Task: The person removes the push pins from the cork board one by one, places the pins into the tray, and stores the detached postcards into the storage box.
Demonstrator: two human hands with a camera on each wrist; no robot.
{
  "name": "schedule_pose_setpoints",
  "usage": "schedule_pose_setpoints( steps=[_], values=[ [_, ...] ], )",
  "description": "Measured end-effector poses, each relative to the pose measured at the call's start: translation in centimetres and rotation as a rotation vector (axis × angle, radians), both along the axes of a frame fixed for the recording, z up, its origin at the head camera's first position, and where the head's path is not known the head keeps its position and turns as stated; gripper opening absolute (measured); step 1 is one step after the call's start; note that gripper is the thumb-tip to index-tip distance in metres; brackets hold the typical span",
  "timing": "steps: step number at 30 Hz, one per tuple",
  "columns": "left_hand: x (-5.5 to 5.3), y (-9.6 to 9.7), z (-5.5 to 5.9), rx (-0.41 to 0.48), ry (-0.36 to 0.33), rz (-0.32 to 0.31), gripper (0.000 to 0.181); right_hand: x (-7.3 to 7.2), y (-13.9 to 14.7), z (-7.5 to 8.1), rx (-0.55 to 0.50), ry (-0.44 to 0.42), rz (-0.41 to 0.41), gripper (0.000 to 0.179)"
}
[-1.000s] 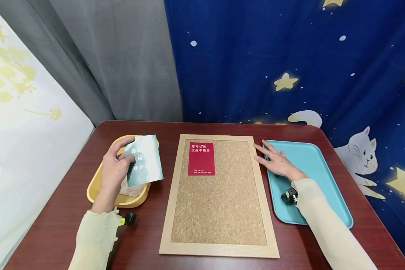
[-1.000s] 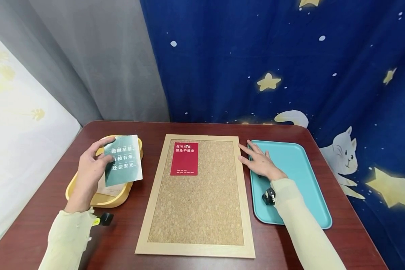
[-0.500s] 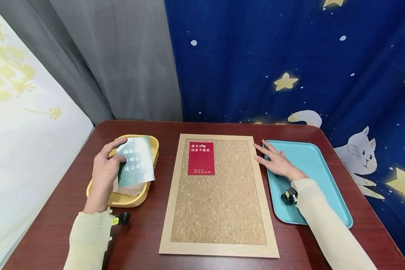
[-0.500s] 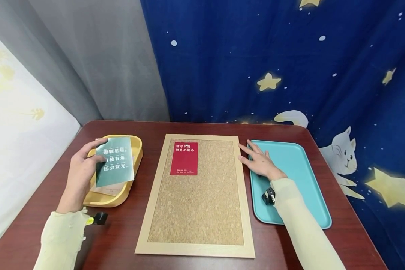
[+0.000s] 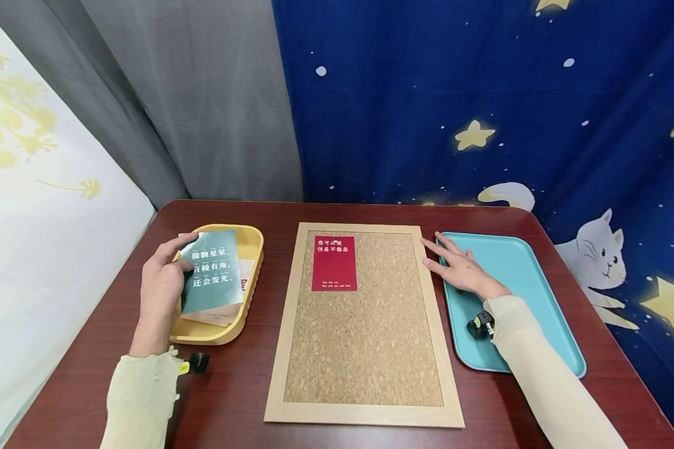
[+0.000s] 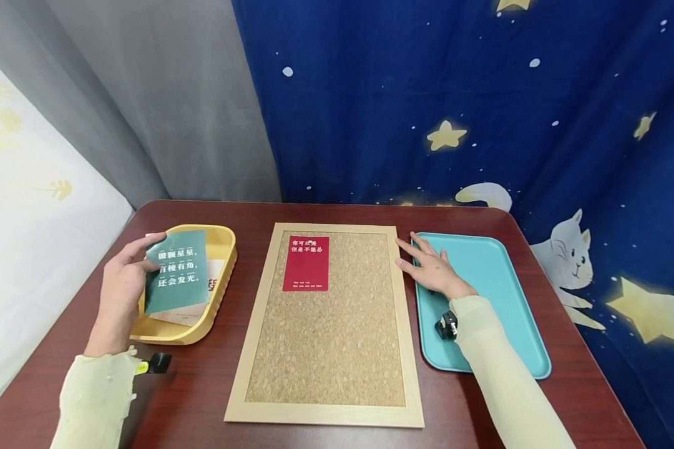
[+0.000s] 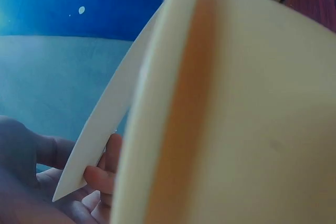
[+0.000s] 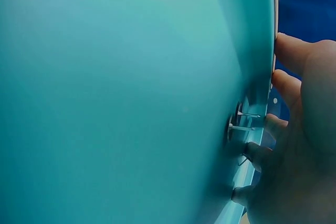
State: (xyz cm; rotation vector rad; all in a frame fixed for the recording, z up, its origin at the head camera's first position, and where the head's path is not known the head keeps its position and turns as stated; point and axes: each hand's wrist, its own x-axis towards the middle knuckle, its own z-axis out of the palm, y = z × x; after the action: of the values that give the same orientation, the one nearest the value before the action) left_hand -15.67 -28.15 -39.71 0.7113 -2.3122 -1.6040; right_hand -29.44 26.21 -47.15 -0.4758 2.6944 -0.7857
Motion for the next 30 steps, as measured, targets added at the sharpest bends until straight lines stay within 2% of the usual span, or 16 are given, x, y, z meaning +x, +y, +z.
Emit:
schedule_pose_setpoints(
  steps=[8,22,26,30],
  values=[
    [0.0,-0.8,-0.3,-0.028,-0.039,0.046,0.062,-0.1,0.0,-0.1,0.0,-0.001,0.001,0.067],
    [-0.2,-1.3,-0.8,-0.065,-0.085,0.066,0.06,0.0,0.0,0.0,-0.003,-0.006,-0.007,0.068],
    [-0.1,-1.3,-0.9,-0.112,-0.099,0.067,0.06,-0.1,0.1,-0.1,0.0,0.0,-0.004,0.068],
    [0.0,-1.5,-1.1,-0.203,-0.11,0.033,0.059,-0.1,0.1,-0.1,0.003,0.004,-0.004,0.068]
  ],
)
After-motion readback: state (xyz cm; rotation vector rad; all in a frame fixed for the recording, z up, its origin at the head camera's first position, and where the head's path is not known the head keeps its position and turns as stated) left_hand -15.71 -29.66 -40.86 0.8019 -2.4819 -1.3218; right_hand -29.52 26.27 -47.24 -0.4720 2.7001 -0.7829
